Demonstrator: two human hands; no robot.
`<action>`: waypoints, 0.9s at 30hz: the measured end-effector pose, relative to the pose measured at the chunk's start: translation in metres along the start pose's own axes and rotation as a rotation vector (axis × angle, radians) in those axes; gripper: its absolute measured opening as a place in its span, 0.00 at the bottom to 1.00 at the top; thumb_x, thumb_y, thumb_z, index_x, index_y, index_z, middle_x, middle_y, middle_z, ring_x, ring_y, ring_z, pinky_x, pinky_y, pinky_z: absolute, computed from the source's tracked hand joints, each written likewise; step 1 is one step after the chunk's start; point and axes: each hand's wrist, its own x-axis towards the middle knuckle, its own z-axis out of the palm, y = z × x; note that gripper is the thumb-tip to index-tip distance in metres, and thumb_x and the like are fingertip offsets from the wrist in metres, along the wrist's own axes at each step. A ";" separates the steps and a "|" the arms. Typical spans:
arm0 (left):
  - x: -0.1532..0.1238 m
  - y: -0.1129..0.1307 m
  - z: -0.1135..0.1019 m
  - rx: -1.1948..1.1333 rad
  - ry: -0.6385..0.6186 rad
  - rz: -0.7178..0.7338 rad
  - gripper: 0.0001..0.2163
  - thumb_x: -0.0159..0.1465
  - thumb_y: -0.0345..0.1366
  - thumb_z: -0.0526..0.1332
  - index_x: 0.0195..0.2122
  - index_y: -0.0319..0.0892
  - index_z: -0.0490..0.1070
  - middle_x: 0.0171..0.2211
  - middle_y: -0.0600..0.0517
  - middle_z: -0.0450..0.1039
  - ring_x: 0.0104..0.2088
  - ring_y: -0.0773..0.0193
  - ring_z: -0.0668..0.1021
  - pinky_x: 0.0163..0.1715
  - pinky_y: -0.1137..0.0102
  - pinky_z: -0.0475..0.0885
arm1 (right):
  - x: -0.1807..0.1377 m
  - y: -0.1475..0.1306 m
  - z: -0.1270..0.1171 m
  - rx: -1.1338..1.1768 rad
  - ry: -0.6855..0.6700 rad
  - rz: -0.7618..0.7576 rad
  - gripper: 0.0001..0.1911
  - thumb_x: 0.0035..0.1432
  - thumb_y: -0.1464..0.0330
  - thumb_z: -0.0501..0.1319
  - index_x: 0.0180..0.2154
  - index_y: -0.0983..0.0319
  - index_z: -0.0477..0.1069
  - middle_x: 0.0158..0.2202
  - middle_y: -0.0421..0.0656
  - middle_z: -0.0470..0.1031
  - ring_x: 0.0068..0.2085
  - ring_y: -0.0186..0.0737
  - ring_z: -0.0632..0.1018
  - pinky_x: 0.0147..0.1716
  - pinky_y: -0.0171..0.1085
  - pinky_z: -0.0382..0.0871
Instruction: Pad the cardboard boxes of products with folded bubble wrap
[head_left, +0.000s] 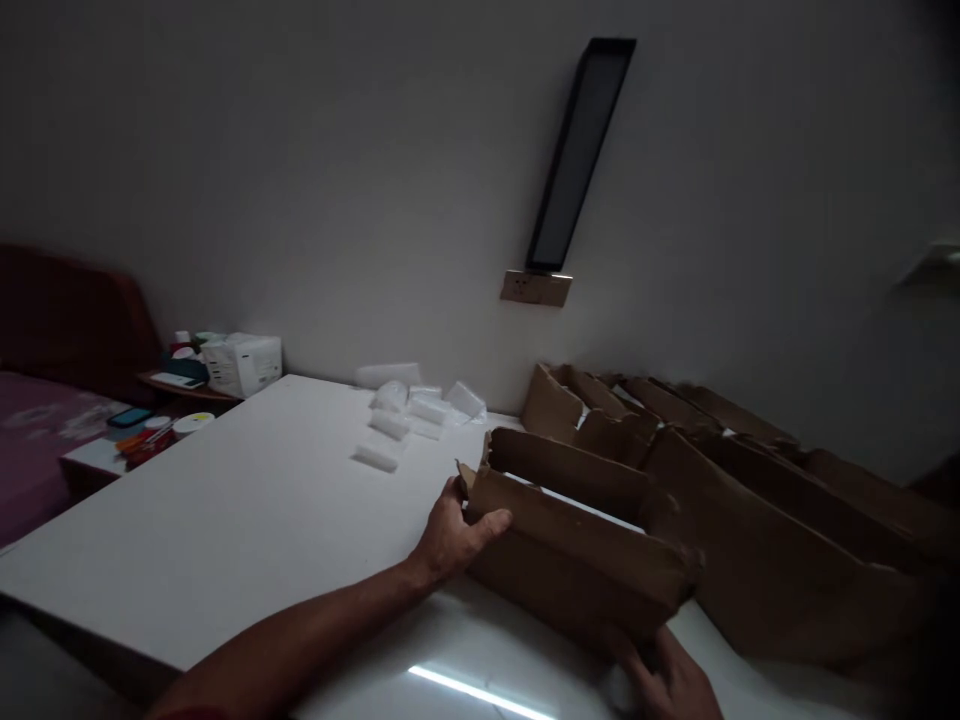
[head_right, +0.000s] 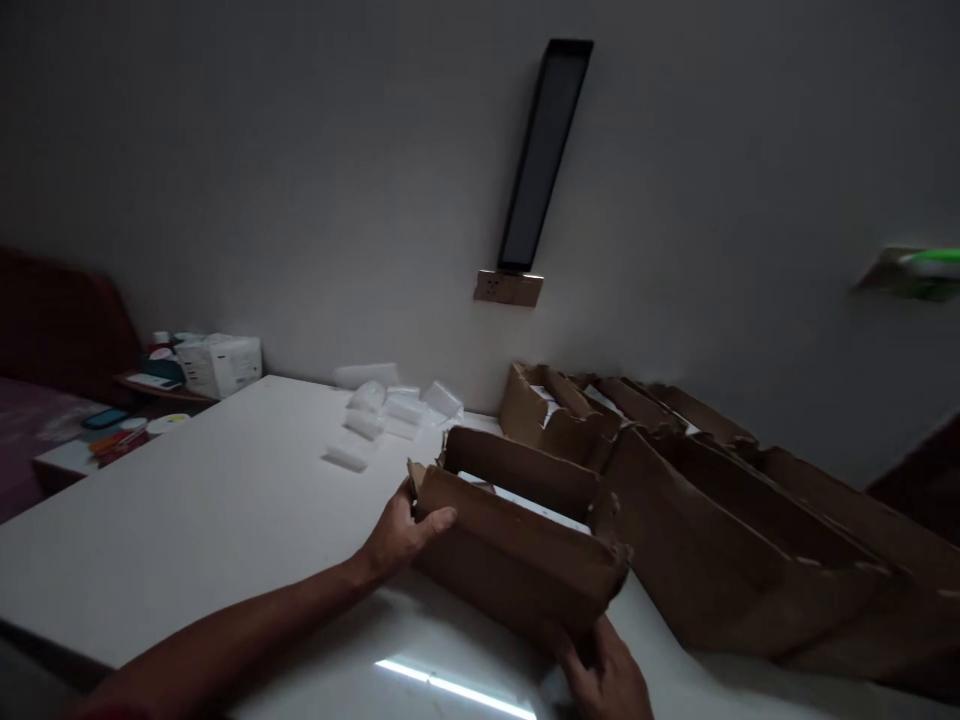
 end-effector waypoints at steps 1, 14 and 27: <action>-0.004 0.000 -0.008 -0.009 0.034 0.012 0.25 0.56 0.47 0.68 0.51 0.40 0.67 0.48 0.44 0.75 0.48 0.53 0.77 0.48 0.63 0.72 | 0.006 -0.004 0.007 0.006 -0.033 -0.019 0.25 0.52 0.47 0.59 0.42 0.58 0.73 0.44 0.48 0.81 0.45 0.54 0.80 0.41 0.43 0.75; -0.026 -0.023 -0.138 0.144 0.202 0.033 0.26 0.58 0.43 0.63 0.56 0.41 0.63 0.53 0.42 0.70 0.54 0.49 0.72 0.50 0.59 0.70 | 0.063 -0.088 0.106 -0.045 -0.167 -0.298 0.23 0.56 0.48 0.55 0.37 0.60 0.73 0.35 0.48 0.79 0.38 0.51 0.77 0.40 0.48 0.71; -0.024 -0.051 -0.147 0.065 0.160 0.056 0.26 0.60 0.45 0.60 0.59 0.43 0.64 0.57 0.45 0.70 0.55 0.48 0.73 0.53 0.60 0.69 | 0.063 -0.073 0.106 -0.012 -0.291 -0.301 0.29 0.59 0.52 0.56 0.56 0.60 0.69 0.50 0.50 0.77 0.49 0.54 0.75 0.48 0.50 0.70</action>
